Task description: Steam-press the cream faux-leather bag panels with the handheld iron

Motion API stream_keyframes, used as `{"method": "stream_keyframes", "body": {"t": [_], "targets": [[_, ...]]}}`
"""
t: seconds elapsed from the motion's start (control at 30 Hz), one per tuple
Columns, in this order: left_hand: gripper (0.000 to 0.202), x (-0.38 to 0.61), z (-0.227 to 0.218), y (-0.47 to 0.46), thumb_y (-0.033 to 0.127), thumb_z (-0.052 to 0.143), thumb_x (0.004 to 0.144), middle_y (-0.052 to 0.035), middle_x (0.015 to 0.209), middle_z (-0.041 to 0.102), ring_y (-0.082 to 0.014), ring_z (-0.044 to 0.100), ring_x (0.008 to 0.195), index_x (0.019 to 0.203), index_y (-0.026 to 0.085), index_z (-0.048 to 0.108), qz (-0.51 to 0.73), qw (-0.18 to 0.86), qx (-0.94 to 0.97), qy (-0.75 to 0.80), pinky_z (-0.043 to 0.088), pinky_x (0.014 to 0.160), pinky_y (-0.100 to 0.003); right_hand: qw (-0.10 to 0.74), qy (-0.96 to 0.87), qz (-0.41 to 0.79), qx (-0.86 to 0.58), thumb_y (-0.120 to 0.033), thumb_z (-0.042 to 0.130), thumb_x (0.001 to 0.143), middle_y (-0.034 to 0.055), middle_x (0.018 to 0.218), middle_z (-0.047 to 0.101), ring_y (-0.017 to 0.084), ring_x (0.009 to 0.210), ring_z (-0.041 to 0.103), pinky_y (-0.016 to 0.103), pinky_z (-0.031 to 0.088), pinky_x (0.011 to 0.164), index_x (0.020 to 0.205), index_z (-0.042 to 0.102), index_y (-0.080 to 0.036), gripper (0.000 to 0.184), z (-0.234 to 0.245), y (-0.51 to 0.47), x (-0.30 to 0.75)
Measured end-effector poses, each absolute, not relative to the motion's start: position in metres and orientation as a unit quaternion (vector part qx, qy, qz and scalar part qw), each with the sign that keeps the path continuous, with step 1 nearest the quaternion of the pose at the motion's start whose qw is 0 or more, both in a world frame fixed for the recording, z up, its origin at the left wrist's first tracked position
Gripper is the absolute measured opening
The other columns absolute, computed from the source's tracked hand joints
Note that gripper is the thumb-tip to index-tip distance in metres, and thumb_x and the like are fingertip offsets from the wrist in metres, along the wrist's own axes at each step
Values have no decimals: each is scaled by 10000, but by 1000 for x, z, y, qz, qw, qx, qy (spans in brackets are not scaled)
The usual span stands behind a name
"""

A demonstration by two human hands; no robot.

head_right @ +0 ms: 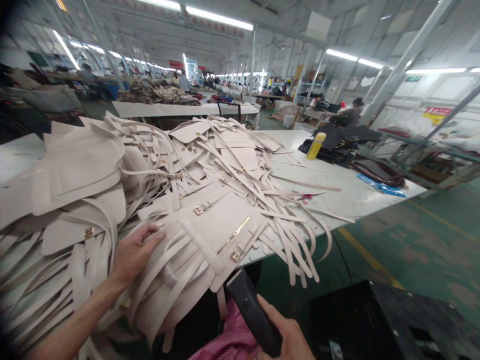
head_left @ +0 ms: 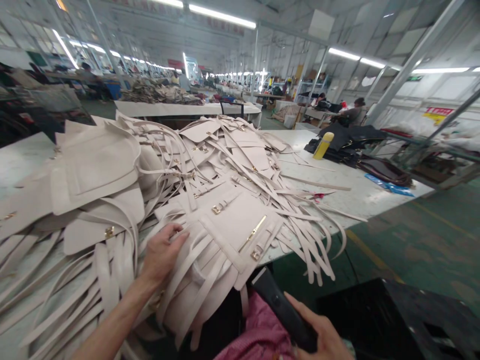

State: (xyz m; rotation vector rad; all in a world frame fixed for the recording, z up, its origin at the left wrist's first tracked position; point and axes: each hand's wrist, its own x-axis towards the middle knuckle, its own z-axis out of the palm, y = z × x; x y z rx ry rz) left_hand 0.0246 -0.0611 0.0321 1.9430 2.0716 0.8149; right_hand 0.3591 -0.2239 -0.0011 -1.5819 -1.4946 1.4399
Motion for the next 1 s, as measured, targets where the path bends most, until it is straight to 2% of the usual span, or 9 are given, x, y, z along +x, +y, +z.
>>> {"method": "stream_keyframes", "body": {"t": [0.07, 0.17, 0.33, 0.47, 0.57, 0.67, 0.8, 0.9, 1.0], "targets": [[243, 26, 40, -47, 419, 437, 779, 27, 813, 613, -155, 571, 739, 893, 231, 541, 296, 40, 652, 697, 394, 677, -222, 263, -549, 524, -596, -208, 638, 573, 15, 710, 690, 316, 878, 605, 343, 490, 784, 1272, 470, -227, 720, 2, -225, 365], [235, 23, 34, -25, 391, 416, 789, 8, 819, 621, -173, 582, 753, 908, 228, 536, 248, 9, 673, 697, 389, 689, -237, 263, -561, 510, -596, -215, 650, 559, 26, 767, 689, 304, 849, 605, 325, 491, 761, 1262, 484, -205, 722, 9, -219, 365], [221, 13, 5, -9, 383, 425, 778, -20, 793, 627, -200, 592, 766, 879, 217, 530, 177, -17, 673, 718, 390, 673, -254, 234, -588, 513, -580, -166, 583, 605, -2, 716, 655, 193, 639, 592, 244, 482, 600, 1283, 438, -184, 694, 27, -189, 356], [225, 11, -4, -11, 408, 428, 779, -12, 794, 629, -201, 593, 772, 877, 231, 527, 183, -13, 662, 727, 391, 658, -250, 180, -604, 557, -541, -134, 538, 627, -52, 595, 573, 103, 424, 492, 158, 359, 376, 1149, 536, -201, 526, 43, -155, 351], [225, 12, -5, -12, 416, 428, 777, -11, 776, 626, -207, 592, 765, 863, 233, 527, 184, -6, 659, 730, 390, 655, -255, 147, -604, 593, -512, -116, 539, 606, -73, 511, 484, 84, 374, 445, 139, 281, 324, 998, 596, -183, 403, 45, -132, 338], [241, 12, -6, -13, 426, 417, 780, -18, 762, 622, -218, 592, 751, 867, 232, 531, 183, 1, 651, 737, 391, 651, -268, 182, -596, 600, -501, -119, 547, 603, -76, 532, 448, 70, 373, 414, 141, 278, 333, 1000, 591, -184, 405, 42, -121, 321], [287, 10, -4, -16, 425, 426, 764, -32, 759, 624, -225, 592, 755, 919, 216, 545, 189, 40, 642, 742, 400, 664, -281, 308, -567, 575, -503, -114, 532, 621, -66, 580, 487, 75, 425, 403, 157, 330, 398, 1143, 527, -181, 526, 40, -124, 310], [321, 8, 2, -13, 399, 509, 691, -45, 809, 638, -234, 587, 804, 913, 180, 585, 201, 133, 650, 721, 409, 693, -291, 332, -567, 573, -490, -138, 562, 607, -12, 725, 608, 142, 579, 529, 213, 440, 558, 1187, 517, -154, 581, 33, -132, 315], [256, 11, 30, -4, 339, 559, 629, -15, 721, 636, -218, 582, 736, 796, 159, 629, 208, 212, 665, 685, 416, 668, -283, 323, -561, 590, -482, -193, 636, 572, 49, 930, 646, 240, 849, 584, 279, 454, 771, 1206, 516, -116, 649, 21, -139, 324]]}}
